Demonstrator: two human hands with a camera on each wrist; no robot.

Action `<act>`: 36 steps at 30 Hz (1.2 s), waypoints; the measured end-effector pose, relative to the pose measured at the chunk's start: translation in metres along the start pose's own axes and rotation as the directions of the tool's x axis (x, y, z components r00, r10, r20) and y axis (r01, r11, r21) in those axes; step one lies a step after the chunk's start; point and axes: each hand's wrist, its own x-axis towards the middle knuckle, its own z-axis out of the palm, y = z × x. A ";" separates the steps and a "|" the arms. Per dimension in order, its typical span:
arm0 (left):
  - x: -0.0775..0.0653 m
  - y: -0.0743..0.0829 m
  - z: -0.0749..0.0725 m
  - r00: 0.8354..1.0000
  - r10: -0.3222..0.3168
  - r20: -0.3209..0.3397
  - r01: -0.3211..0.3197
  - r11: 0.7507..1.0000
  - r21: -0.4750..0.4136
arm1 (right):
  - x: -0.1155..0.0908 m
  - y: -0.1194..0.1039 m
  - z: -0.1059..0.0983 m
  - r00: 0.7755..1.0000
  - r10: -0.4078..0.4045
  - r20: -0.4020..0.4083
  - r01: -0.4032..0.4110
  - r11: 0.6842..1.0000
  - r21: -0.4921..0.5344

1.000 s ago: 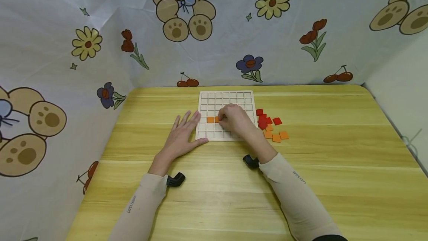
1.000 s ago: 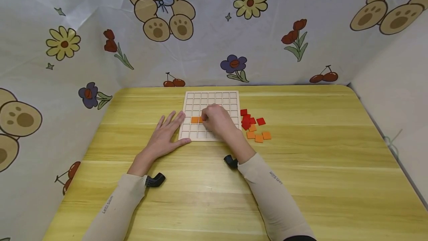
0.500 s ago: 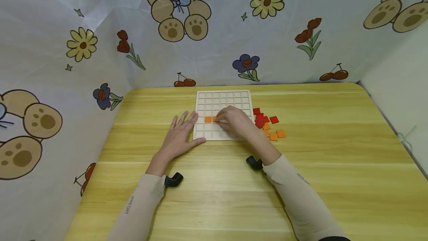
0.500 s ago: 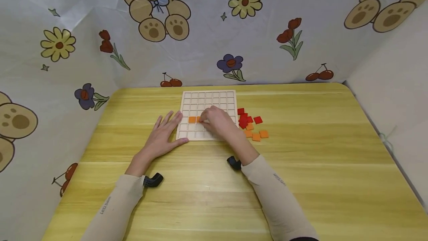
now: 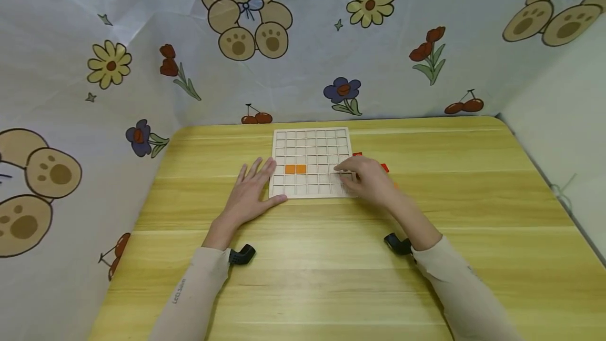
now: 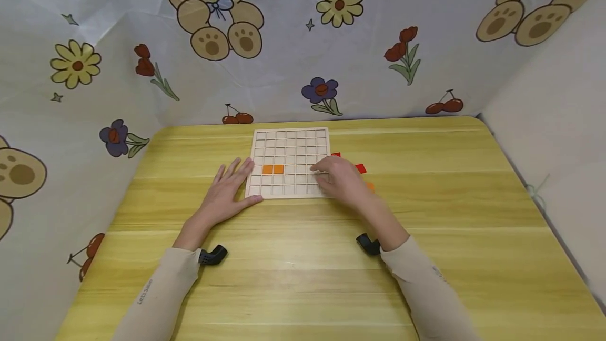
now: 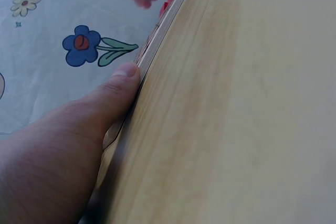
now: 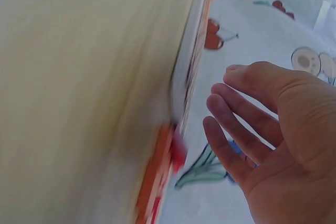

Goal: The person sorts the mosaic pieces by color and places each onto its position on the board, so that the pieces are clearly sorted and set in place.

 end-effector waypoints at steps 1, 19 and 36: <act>0.000 0.000 0.000 1.000 0.001 0.000 -0.001 1.000 -0.002 | -0.005 0.005 -0.004 1.000 0.002 -0.006 -0.002 1.000 -0.007; -0.001 0.000 -0.001 1.000 -0.005 0.016 0.005 1.000 -0.014 | -0.052 0.050 -0.035 0.991 0.109 0.074 -0.108 0.994 -0.011; 0.000 0.001 -0.001 1.000 -0.003 0.011 0.004 1.000 -0.021 | -0.051 0.045 -0.033 0.977 0.135 0.163 -0.131 0.991 -0.033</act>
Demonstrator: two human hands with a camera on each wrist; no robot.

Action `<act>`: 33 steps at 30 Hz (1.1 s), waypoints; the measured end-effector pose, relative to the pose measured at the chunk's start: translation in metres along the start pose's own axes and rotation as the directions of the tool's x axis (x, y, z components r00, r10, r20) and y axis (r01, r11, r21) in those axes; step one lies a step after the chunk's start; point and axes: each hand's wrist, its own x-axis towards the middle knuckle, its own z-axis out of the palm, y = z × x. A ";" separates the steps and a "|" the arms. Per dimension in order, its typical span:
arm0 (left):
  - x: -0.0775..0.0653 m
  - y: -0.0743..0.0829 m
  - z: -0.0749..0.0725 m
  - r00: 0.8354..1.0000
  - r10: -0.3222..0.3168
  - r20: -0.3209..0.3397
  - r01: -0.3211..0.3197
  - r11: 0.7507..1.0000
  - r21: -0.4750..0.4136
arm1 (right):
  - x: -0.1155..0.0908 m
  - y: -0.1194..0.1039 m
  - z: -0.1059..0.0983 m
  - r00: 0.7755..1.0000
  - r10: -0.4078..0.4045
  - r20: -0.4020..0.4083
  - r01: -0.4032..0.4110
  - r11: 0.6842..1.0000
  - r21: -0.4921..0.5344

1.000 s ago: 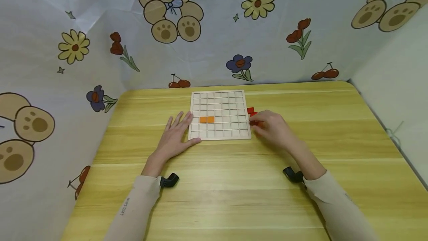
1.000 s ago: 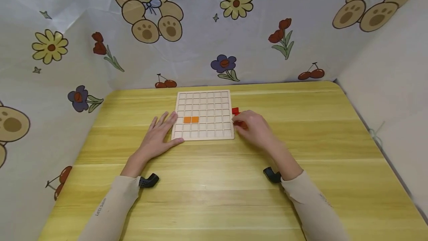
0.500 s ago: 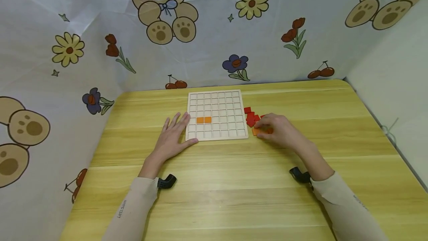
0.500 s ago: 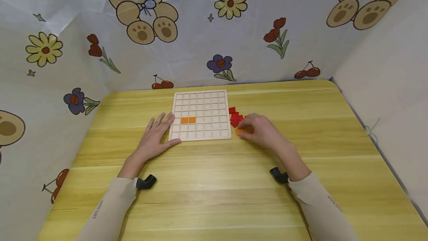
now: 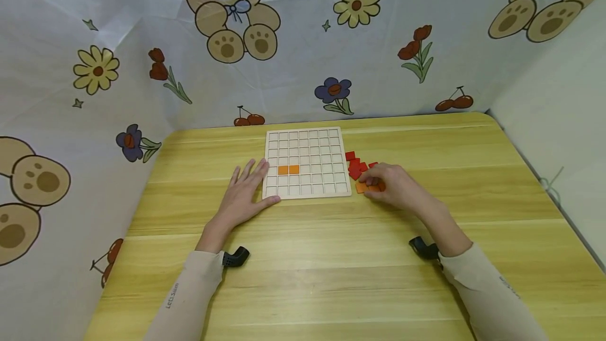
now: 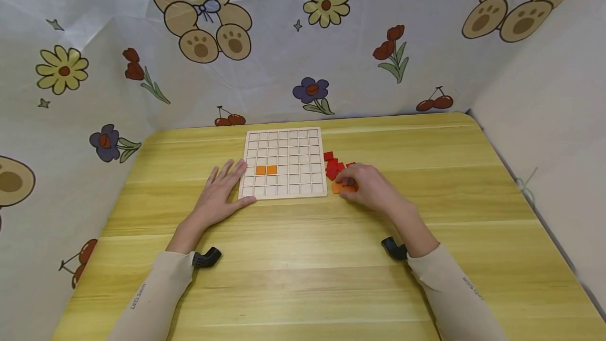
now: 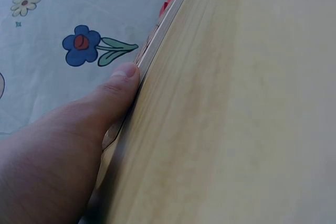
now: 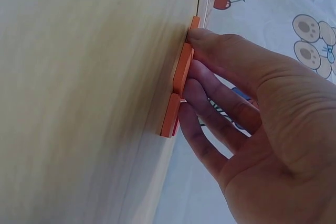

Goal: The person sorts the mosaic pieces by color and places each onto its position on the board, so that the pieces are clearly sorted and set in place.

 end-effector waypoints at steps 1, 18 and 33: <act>0.000 0.000 0.000 1.000 0.000 0.001 0.000 1.000 0.001 | 0.000 0.000 0.000 1.000 0.000 -0.001 0.000 1.000 -0.005; 0.000 -0.001 0.002 1.000 -0.003 0.006 0.003 1.000 0.008 | 0.000 -0.002 0.004 0.998 -0.056 -0.028 0.054 0.997 -0.056; 0.000 -0.002 0.002 1.000 0.003 0.002 -0.003 1.000 0.002 | 0.004 0.001 0.006 0.980 -0.121 -0.159 0.116 0.993 -0.037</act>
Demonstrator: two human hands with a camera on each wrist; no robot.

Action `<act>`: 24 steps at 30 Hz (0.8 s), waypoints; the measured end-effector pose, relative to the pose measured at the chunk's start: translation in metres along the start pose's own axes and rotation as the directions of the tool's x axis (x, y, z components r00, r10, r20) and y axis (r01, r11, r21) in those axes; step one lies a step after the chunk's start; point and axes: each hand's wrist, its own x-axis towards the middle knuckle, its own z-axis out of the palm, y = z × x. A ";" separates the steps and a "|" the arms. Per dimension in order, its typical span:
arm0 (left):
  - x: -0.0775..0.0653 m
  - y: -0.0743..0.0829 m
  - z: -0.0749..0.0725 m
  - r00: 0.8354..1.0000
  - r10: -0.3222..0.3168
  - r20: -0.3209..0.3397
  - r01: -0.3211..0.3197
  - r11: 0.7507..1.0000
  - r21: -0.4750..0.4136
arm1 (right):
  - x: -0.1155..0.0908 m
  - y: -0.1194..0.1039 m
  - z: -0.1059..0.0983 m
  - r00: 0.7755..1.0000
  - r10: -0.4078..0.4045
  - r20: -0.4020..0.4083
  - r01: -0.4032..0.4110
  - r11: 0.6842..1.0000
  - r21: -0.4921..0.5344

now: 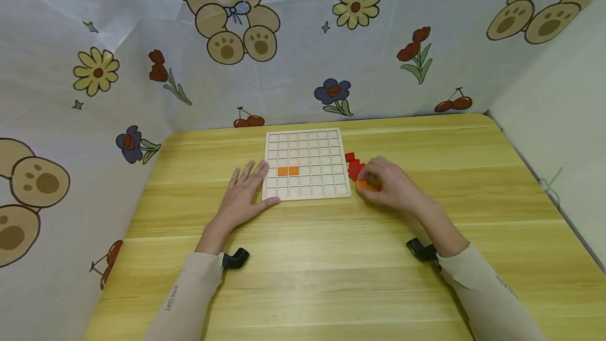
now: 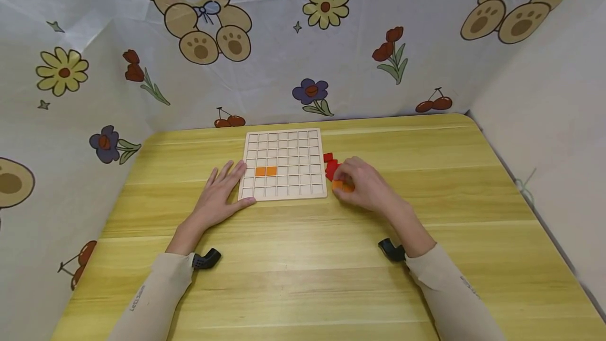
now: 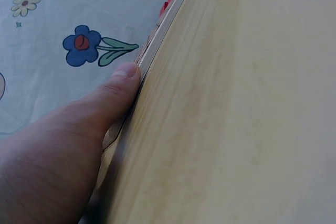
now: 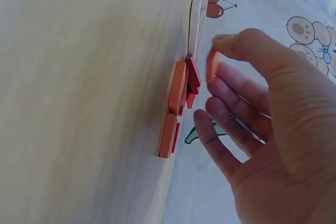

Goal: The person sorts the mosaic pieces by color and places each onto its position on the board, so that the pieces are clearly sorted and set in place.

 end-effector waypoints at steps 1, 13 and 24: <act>0.000 0.000 0.000 1.000 -0.001 0.000 0.001 1.000 -0.001 | 0.001 -0.001 0.000 1.000 -0.004 -0.010 0.004 1.000 0.005; -0.003 -0.002 -0.002 1.000 -0.008 -0.005 0.008 1.000 0.000 | 0.037 -0.024 0.007 1.000 0.005 -0.027 -0.003 0.998 0.070; -0.001 0.000 -0.002 1.000 0.002 0.000 -0.002 1.000 -0.006 | 0.082 -0.041 0.019 0.999 0.038 -0.025 -0.035 0.993 0.112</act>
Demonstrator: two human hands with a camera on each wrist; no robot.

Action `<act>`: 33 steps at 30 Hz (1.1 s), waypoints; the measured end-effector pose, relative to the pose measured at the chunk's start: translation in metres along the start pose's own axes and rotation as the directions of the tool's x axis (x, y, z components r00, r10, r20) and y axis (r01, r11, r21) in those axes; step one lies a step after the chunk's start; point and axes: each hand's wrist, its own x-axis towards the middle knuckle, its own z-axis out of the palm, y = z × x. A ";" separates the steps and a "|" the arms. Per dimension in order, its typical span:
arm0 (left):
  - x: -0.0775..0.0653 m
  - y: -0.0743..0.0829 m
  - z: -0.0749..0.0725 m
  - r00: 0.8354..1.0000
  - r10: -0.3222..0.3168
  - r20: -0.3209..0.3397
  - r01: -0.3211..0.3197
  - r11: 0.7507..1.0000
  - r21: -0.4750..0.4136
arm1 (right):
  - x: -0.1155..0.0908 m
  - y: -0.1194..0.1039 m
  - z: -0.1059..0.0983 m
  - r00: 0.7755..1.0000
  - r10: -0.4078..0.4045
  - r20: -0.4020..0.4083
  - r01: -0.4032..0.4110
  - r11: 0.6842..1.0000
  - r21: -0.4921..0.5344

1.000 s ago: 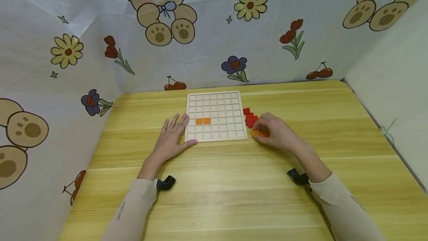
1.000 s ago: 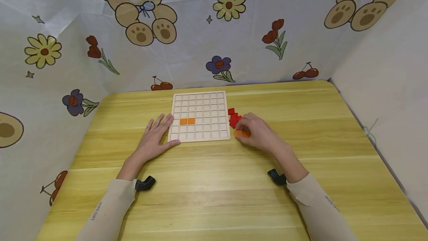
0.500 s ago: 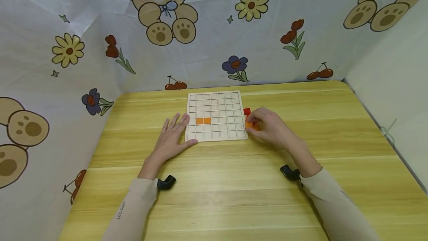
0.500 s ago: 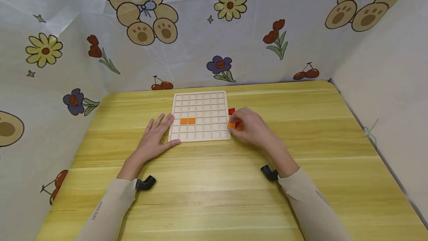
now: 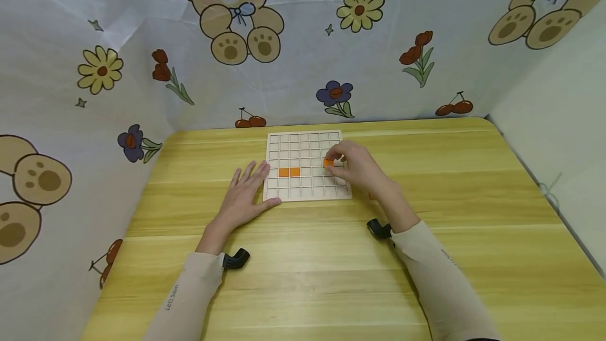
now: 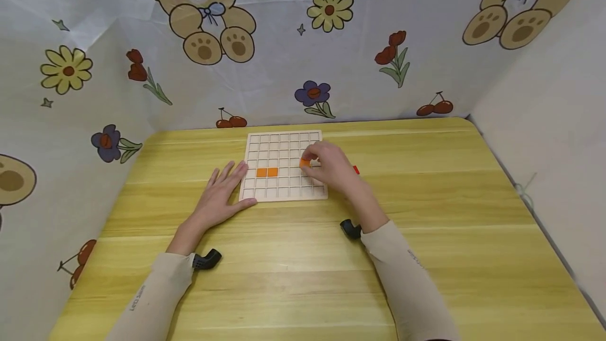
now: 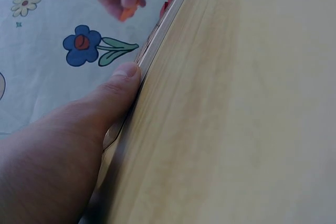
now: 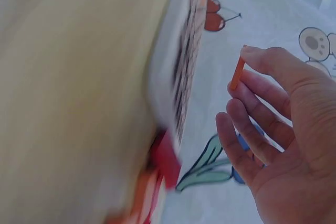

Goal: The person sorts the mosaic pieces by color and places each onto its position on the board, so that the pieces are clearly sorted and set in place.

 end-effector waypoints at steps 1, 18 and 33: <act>0.000 0.000 0.000 1.000 -0.002 0.001 0.002 1.000 0.000 | 0.005 -0.002 0.002 1.000 -0.009 0.001 0.009 1.000 0.000; 0.000 0.000 0.002 1.000 -0.004 -0.013 0.004 1.000 -0.004 | 0.033 -0.018 0.044 0.991 0.066 0.117 -0.066 0.998 -0.005; 0.001 -0.005 0.002 1.000 0.005 -0.015 -0.005 1.000 -0.001 | 0.025 -0.028 0.053 0.995 0.020 0.100 -0.014 0.998 -0.061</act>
